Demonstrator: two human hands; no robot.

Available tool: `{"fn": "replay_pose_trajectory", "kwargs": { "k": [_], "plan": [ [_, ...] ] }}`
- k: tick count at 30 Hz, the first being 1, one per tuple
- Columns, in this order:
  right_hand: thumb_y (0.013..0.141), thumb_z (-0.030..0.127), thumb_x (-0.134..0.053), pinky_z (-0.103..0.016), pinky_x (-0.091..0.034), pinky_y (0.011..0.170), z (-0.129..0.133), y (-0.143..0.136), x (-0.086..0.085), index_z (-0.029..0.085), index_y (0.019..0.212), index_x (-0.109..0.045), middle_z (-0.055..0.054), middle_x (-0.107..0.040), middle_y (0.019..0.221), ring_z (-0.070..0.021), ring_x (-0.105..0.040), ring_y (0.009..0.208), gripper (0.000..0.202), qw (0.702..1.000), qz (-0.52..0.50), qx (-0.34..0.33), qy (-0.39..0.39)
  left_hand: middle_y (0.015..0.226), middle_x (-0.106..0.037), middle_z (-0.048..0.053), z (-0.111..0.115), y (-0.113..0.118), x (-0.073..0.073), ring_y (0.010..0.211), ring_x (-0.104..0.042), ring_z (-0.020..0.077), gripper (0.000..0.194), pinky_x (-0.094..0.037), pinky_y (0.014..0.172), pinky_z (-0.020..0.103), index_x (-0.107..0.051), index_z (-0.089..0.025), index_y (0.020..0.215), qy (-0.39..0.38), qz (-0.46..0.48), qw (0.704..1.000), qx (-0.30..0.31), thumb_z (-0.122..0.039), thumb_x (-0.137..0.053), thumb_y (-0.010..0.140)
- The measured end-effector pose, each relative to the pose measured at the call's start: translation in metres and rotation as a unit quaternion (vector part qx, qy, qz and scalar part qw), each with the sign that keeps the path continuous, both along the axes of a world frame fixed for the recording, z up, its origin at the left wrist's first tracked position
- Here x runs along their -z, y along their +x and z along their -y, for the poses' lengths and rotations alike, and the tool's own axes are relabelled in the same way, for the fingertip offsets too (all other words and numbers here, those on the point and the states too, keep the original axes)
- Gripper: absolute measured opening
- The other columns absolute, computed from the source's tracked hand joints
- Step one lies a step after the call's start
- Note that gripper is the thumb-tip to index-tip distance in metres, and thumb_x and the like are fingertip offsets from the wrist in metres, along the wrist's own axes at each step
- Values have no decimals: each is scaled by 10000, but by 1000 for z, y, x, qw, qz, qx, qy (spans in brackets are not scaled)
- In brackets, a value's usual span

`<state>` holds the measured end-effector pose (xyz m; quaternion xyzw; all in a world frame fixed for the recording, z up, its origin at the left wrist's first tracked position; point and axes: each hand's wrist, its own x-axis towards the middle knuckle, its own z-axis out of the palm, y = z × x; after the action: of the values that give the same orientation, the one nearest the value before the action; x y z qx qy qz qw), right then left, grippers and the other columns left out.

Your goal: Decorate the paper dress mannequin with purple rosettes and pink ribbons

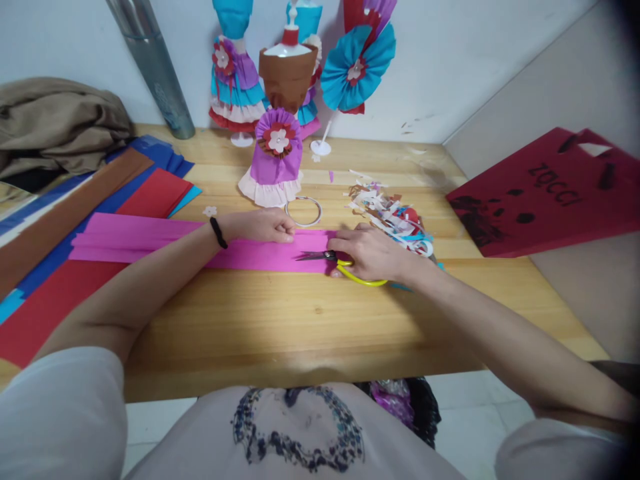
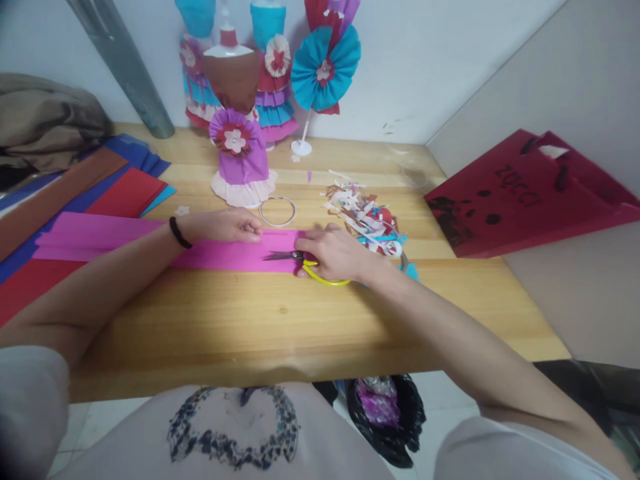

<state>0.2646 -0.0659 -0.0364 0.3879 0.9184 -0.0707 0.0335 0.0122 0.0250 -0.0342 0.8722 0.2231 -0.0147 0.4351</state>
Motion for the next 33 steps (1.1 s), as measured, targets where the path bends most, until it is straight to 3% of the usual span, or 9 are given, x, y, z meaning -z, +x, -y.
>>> {"fn": "replay_pose_trajectory", "kwargs": {
  "k": [5,13,24,33],
  "plan": [
    [892,552,-553,-331,-321,707,-1,-8,-1,159,947,-651,-122,-693,1011,-246,-628,832,408,1000,9,5,5,637,-404,-26,-1,-1,1,604,-360,103,178,-285,597,262,-466,-158,671,-3,8,1000,9,-203,-491,841],
    [879,533,-570,-343,-318,700,-3,-14,-3,179,1078,-675,-116,-692,946,-264,-626,834,419,1000,-2,-1,10,606,-377,-40,1,0,-1,574,-327,91,212,-260,583,256,-442,-160,654,-34,13,999,4,-183,-518,851],
    [883,560,-564,-345,-346,731,-6,-18,-2,173,1068,-701,-113,-704,909,-256,-639,804,450,1000,15,2,-2,609,-378,-31,-4,0,1,589,-334,102,255,-265,604,257,-421,-169,623,-50,23,998,27,-223,-563,827],
    [888,579,-568,-323,-329,687,-8,-14,3,170,991,-708,-98,-708,841,-224,-621,742,444,999,42,-2,18,622,-439,-24,-4,0,4,587,-379,104,179,-284,588,255,-497,-155,660,-10,14,1000,8,-230,-533,819]
  ]
}}
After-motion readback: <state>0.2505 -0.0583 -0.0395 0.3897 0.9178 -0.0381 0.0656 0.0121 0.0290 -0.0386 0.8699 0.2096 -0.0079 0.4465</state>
